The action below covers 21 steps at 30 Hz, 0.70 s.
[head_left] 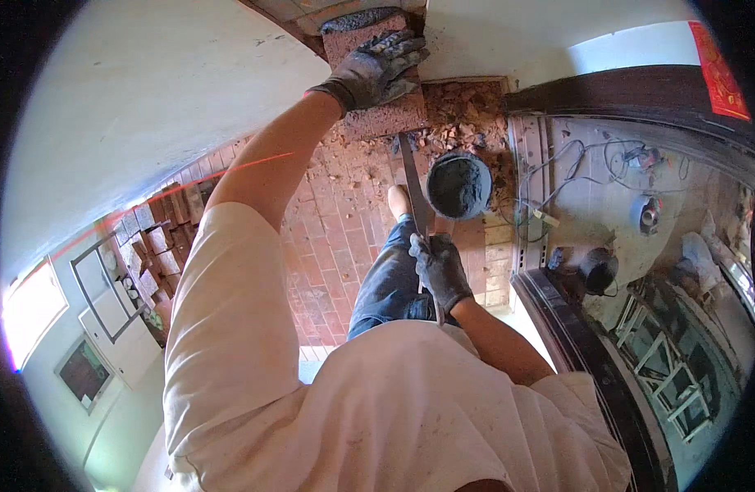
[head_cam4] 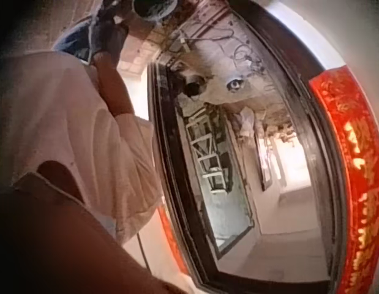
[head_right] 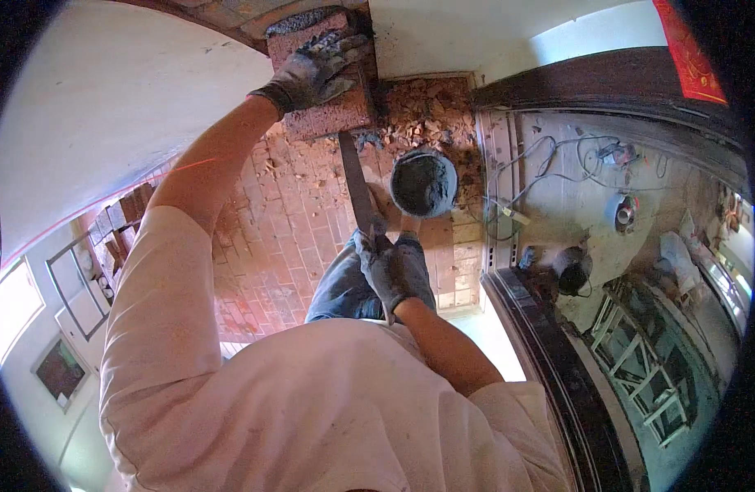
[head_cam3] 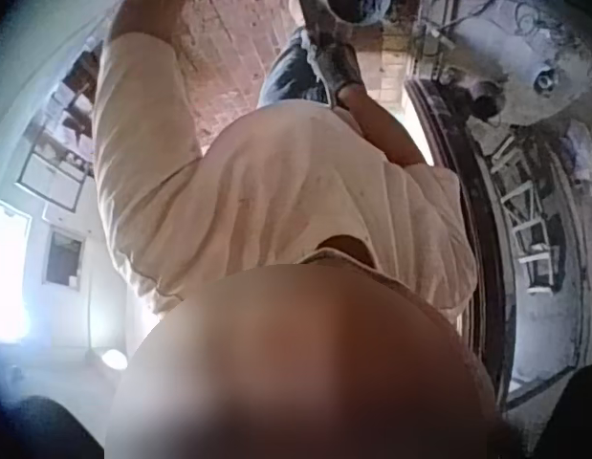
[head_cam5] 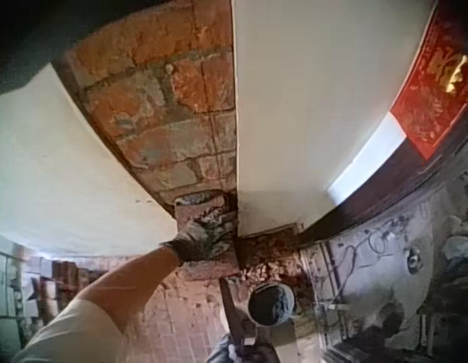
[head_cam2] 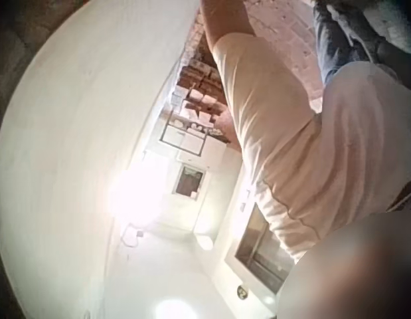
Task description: Laying bricks with mortar to build a pillar.
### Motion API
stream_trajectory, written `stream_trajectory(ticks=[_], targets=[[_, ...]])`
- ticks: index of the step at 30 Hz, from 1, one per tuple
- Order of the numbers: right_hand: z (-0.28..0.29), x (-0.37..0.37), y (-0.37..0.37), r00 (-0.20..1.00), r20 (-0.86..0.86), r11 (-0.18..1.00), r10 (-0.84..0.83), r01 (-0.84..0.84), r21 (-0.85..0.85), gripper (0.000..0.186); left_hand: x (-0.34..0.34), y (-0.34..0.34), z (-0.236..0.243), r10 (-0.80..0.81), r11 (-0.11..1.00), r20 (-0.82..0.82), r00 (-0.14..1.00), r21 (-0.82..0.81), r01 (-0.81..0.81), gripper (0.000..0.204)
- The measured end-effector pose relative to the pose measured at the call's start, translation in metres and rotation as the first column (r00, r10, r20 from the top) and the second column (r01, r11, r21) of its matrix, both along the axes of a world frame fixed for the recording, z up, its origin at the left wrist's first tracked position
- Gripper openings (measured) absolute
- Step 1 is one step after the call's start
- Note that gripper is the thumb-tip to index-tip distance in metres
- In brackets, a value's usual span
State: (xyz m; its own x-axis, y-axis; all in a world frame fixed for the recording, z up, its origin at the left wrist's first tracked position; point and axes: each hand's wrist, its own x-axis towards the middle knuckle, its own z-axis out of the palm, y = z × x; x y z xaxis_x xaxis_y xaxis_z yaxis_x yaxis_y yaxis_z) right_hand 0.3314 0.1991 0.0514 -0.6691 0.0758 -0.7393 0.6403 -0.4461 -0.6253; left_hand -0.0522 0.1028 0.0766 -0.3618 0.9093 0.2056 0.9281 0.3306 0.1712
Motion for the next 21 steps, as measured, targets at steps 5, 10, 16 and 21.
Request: stream_trajectory(ticks=[5, 10, 16, 21], targets=[[-0.012, 0.013, -0.001, 0.953, -0.045, 0.833, 0.301, -0.239, 0.499, 0.016, -0.004, -0.001, -0.001, 0.015, 0.999, 0.022, 1.000, 0.043, -0.016, 0.055], [-0.034, 0.014, 0.000, 0.986, -0.041, 0.947, 0.165, -0.146, 0.285, 0.020, -0.002, -0.002, 0.001, 0.015, 0.996, 0.075, 0.997, 0.082, -0.021, 0.055], [-0.042, 0.017, 0.007, 0.998, 0.057, 0.995, -0.021, 0.027, -0.100, 0.035, -0.004, -0.002, 0.007, -0.007, 0.995, 0.119, 0.993, 0.101, -0.005, 0.057], [-0.031, 0.011, 0.002, 0.986, -0.109, 0.989, -0.123, 0.113, -0.095, 0.033, -0.002, 0.002, 0.013, 0.012, 0.996, 0.157, 0.988, 0.082, -0.025, 0.056]])
